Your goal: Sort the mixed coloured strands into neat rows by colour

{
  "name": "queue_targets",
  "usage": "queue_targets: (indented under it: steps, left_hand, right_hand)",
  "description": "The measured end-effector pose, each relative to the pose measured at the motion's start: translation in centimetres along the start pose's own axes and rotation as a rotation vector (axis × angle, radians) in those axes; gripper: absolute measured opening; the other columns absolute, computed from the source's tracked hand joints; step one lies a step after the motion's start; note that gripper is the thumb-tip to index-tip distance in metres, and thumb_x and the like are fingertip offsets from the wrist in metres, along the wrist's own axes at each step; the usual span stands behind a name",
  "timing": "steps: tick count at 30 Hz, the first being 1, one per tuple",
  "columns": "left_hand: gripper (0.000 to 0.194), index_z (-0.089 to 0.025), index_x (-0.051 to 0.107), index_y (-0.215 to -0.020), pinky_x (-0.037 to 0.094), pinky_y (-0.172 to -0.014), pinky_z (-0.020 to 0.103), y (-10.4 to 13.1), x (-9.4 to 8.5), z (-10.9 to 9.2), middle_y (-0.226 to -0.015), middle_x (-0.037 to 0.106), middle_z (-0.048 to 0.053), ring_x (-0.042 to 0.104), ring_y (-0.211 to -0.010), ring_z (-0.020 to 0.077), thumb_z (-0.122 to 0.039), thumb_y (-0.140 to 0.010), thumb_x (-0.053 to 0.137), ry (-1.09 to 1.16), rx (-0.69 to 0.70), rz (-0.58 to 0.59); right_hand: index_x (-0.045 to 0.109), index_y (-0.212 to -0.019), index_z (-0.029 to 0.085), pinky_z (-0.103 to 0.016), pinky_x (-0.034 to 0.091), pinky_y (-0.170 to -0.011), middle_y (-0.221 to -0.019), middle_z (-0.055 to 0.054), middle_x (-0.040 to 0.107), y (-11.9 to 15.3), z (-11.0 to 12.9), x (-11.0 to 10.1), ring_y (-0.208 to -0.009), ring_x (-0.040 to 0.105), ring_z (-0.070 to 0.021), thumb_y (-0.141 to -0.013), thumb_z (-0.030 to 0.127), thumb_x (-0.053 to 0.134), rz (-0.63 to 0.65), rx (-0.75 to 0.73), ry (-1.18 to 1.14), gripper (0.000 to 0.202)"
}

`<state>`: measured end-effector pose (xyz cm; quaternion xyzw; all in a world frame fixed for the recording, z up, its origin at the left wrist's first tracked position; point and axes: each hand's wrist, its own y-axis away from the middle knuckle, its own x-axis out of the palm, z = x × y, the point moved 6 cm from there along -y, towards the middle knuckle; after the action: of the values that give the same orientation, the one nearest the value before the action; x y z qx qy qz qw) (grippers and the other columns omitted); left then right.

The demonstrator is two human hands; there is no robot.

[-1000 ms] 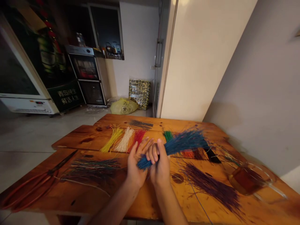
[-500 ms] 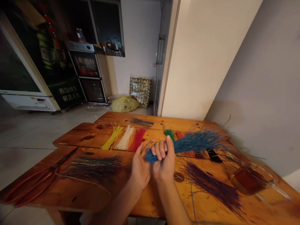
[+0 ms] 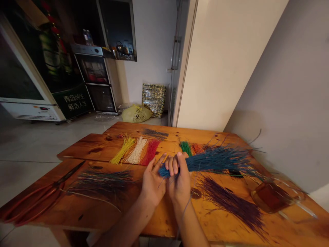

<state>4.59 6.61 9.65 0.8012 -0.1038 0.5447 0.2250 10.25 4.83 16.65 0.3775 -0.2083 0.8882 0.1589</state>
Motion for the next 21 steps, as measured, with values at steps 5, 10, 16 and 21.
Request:
queue_targets:
  steps: [5, 10, 16, 21]
  left_hand:
    - [0.037, -0.011, 0.063, -0.105, 0.046, -0.087, 0.026, -0.2, 1.0, -0.5, -0.113, 0.063, 0.011, 0.058, -0.103, 0.0193, -0.034, -0.086, 0.043, 0.016, 0.042, -0.009]
    - [0.033, -0.012, 0.065, -0.098, 0.045, -0.091, 0.029, -1.0, 1.4, -1.2, -0.104, 0.066, 0.011, 0.06, -0.1, 0.0205, -0.032, -0.083, 0.043, -0.007, 0.15, 0.001]
    - [0.032, -0.012, 0.064, -0.099, 0.044, -0.092, 0.028, -0.7, 0.7, -1.3, -0.106, 0.065, 0.011, 0.059, -0.101, 0.0197, -0.033, -0.082, 0.045, -0.052, 0.166, -0.075]
    - [0.03, -0.013, 0.067, -0.086, 0.043, -0.093, 0.029, -0.1, 1.2, -0.8, -0.095, 0.068, 0.009, 0.062, -0.096, 0.0189, -0.029, -0.083, 0.042, -0.045, 0.256, -0.06]
  right_hand:
    - [0.03, -0.05, 0.019, -0.023, 0.033, -0.049, -0.039, 0.01, 0.027, 0.5, -1.2, -0.3, -0.039, 0.024, -0.0061, -0.076, 0.03, 0.062, 0.043, 0.081, 0.016, 0.042]
    - [0.031, -0.051, 0.02, -0.024, 0.035, -0.051, -0.04, 0.009, 0.03, 0.9, -2.1, -0.3, -0.04, 0.028, -0.0061, -0.077, 0.033, 0.061, 0.064, 0.092, 0.074, 0.042]
    - [0.03, -0.052, 0.021, -0.021, 0.029, -0.042, -0.038, 0.012, 0.021, 0.7, -1.6, -0.7, -0.036, 0.016, -0.0053, -0.079, 0.034, 0.06, -0.006, 0.061, 0.046, 0.043]
    - [0.032, -0.049, 0.02, -0.02, 0.029, -0.039, -0.036, 0.01, 0.031, 0.9, -3.1, -0.5, -0.034, 0.03, -0.0047, -0.075, 0.036, 0.064, 0.062, 0.166, 0.123, 0.044]
